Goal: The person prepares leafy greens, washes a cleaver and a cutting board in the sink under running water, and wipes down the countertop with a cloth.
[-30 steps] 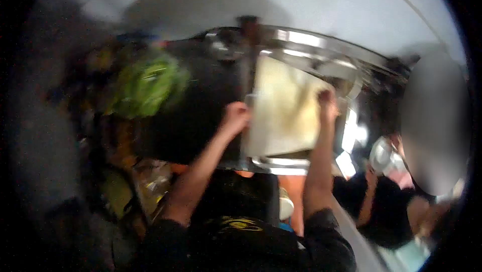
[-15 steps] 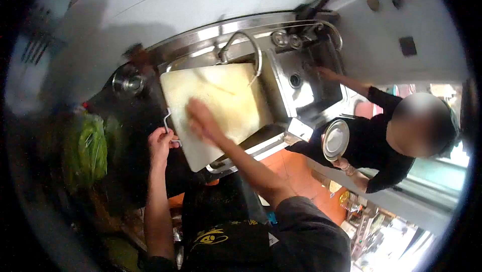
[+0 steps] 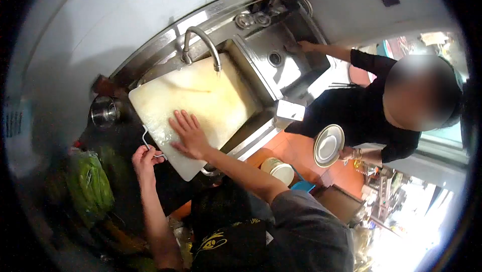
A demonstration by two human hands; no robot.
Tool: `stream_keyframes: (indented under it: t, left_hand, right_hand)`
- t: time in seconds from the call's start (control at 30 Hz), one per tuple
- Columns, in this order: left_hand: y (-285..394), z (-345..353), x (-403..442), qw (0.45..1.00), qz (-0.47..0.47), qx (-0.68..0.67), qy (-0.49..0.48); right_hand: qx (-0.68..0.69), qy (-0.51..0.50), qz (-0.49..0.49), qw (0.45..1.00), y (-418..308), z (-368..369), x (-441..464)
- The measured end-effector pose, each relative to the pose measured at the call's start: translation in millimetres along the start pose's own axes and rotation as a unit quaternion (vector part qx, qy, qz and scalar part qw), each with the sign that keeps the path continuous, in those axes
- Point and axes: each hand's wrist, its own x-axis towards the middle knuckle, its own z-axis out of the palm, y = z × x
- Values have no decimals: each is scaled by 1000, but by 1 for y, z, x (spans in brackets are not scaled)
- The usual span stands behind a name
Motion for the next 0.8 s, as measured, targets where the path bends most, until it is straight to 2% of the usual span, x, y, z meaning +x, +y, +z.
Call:
stream_keyframes:
  t: [0.03, 0.07, 0.1, 0.13, 0.17, 0.2, 0.27, 0.33, 0.4, 0.47, 0.53, 0.57, 0.6, 0.67, 0.7, 0.73, 0.8]
  left_hand:
    - [-1, 1, 0, 1000, -1, 8, -6]
    - [-1, 2, -1, 1000, -15, 2, 16]
    - [-1, 3, -2, 999, -30, -4, 40]
    - [0, 2, -2, 999, -33, 1, 38]
    - [0, 3, -2, 999, -19, -13, 27]
    - [-1, 3, -4, 999, -6, -28, 18]
    - [-4, 1, 0, 999, -12, -27, 15]
    - [-2, 3, 4, 1000, -16, -23, 10]
    - [3, 8, 0, 998, -37, -3, 49]
    - [-3, 3, -1, 999, -14, 1, 43]
    - [-4, 5, 1, 999, -24, -13, 45]
    - [-4, 4, 1, 999, -31, -11, 33]
    - [3, 8, -2, 999, -35, -6, 35]
    - [1, 7, 0, 999, -32, -9, 33]
    - [-3, 6, 3, 999, -28, 5, 33]
    - [-9, 2, 6, 999, -33, -6, 34]
    - [-9, 0, 5, 999, -37, -9, 32]
  right_hand:
    - [5, 18, 27, 999, 28, 12, -2]
    - [11, 29, 136, 990, 61, 17, -2]
    - [-51, 118, 213, 969, 116, 45, -15]
    - [9, 131, 335, 933, 167, 45, -29]
    - [-130, 132, 461, 868, 236, 88, -47]
    - [93, 92, 614, 778, 202, 12, -37]
    - [22, 84, 627, 774, 207, 31, -33]
    - [-119, 81, 480, 866, 146, 73, -28]
    - [-59, 39, 336, 939, 67, 44, -32]
    - [-11, 55, 293, 954, 110, 40, -37]
    - [-5, 123, 419, 900, 206, 51, -36]
    - [195, 3, 541, 818, 204, -19, -23]
    - [186, -14, 591, 785, 229, -21, -21]
    - [169, -22, 538, 826, 219, -28, 13]
    - [58, 52, 409, 909, 220, 3, 29]
    - [-50, 129, 264, 955, 213, 43, 50]
    - [59, 107, 180, 976, 135, 37, 90]
